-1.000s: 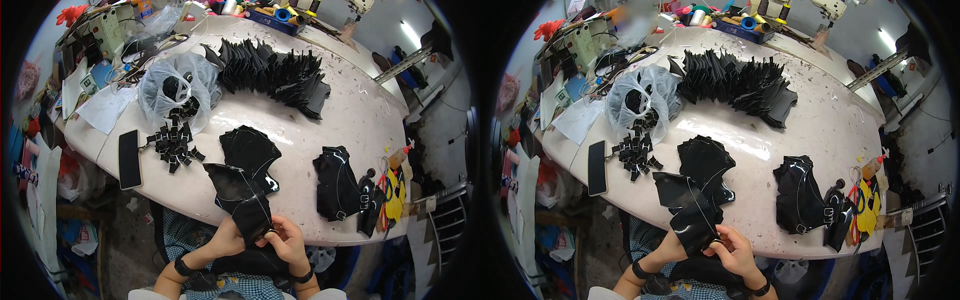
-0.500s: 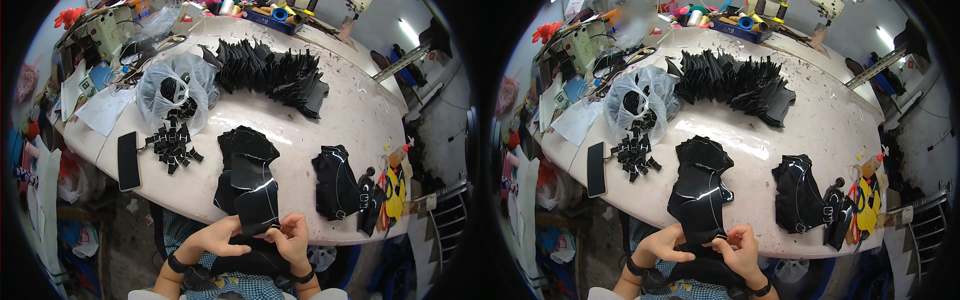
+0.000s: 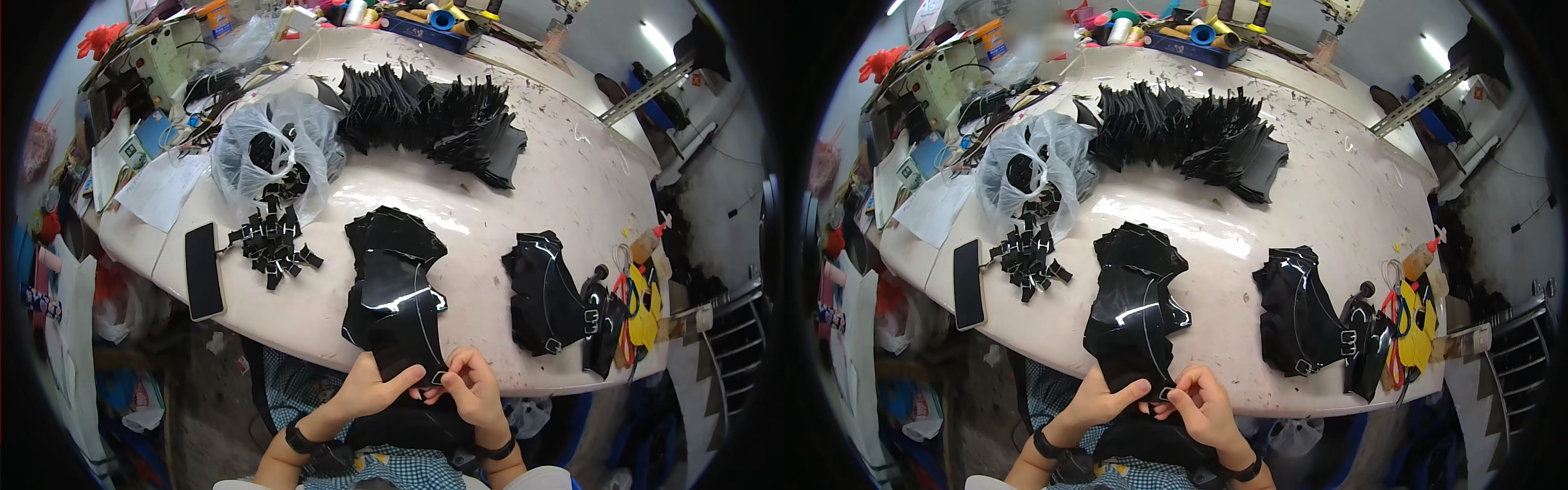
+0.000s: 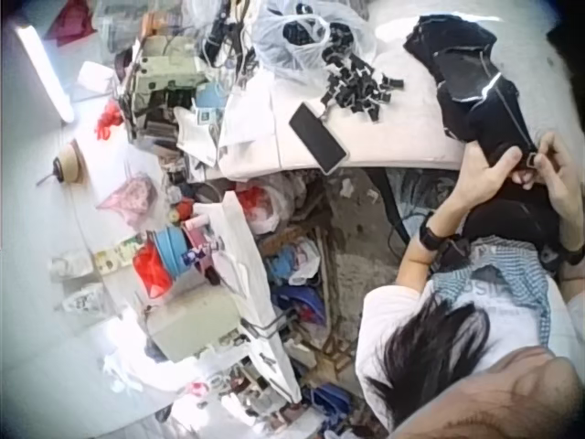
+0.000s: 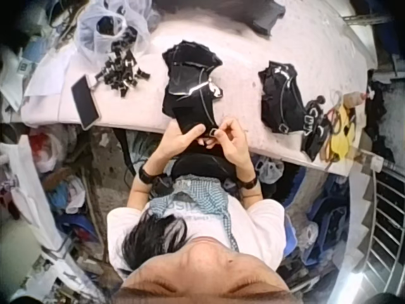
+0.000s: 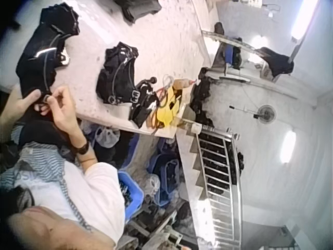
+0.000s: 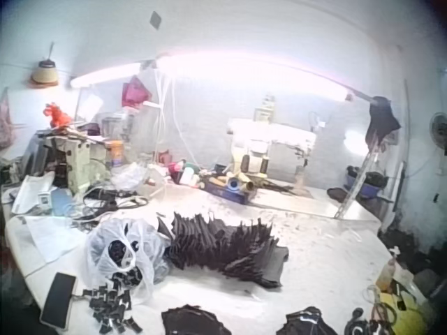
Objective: Attaching small plastic buckles or clips to black shoe upper components.
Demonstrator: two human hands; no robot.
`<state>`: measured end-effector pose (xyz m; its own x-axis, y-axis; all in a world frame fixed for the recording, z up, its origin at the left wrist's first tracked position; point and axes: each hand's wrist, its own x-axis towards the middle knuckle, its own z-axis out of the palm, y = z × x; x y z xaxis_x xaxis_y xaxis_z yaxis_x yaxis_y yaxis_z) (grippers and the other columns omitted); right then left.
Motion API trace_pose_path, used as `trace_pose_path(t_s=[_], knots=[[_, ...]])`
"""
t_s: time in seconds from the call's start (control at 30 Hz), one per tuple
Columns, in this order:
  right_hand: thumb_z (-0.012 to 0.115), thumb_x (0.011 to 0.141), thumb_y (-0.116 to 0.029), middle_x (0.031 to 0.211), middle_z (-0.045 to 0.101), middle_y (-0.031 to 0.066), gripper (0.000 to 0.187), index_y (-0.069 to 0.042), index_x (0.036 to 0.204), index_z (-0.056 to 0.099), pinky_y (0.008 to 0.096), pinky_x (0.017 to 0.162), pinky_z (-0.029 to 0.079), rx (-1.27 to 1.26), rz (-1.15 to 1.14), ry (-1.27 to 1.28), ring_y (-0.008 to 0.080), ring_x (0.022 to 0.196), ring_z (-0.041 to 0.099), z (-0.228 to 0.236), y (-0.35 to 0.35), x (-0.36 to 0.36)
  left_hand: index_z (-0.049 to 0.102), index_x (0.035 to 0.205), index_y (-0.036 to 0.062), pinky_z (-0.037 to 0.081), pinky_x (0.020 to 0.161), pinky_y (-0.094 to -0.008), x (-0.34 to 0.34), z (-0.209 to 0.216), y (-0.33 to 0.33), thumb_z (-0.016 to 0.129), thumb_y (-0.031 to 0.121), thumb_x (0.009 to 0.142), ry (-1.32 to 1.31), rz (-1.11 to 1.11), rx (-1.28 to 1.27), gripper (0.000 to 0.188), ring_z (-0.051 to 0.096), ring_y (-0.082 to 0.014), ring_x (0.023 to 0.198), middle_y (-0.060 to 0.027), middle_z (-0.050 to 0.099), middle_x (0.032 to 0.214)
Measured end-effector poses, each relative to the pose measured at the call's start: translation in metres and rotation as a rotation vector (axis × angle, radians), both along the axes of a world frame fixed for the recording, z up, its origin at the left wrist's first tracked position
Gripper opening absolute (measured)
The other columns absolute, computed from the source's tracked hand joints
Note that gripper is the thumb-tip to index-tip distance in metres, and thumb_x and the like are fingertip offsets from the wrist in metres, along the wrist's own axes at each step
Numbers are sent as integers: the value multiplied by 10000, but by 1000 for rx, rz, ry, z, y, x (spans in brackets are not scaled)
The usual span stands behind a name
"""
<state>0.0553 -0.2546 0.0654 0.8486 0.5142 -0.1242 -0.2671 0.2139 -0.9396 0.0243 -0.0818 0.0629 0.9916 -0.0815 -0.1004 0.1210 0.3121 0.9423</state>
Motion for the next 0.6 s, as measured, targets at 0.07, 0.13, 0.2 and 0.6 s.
trace_pose_path(t_s=[0.07,0.13,0.2,0.6], knots=[[490,867,13,831,451,85,112,10,874,378,276,618,554,74,22,2,165,701,614,-1,-1,1,590,880,-29,462,558,-209,0,1,-1,575,73,835,-23,-5,29,113,576,-85,599,-51,624,734],[491,867,12,851,439,98,122,12,867,369,291,631,559,128,36,-7,174,704,614,-2,-1,2,593,876,-30,462,568,-210,-2,1,-3,577,67,830,18,8,-13,108,575,-84,601,-51,625,729],[488,864,24,843,439,96,125,10,867,363,292,630,559,152,41,-44,173,706,613,-3,-2,0,594,869,-31,461,578,-211,-4,2,-5,577,60,826,57,27,-15,102,575,-84,602,-51,625,722],[676,756,-91,872,580,126,252,1,951,545,295,638,472,-465,-138,-635,224,754,573,7,-14,13,564,1002,-32,494,553,-236,-2,3,-25,618,12,762,-176,-28,277,249,608,-137,613,-111,623,866]])
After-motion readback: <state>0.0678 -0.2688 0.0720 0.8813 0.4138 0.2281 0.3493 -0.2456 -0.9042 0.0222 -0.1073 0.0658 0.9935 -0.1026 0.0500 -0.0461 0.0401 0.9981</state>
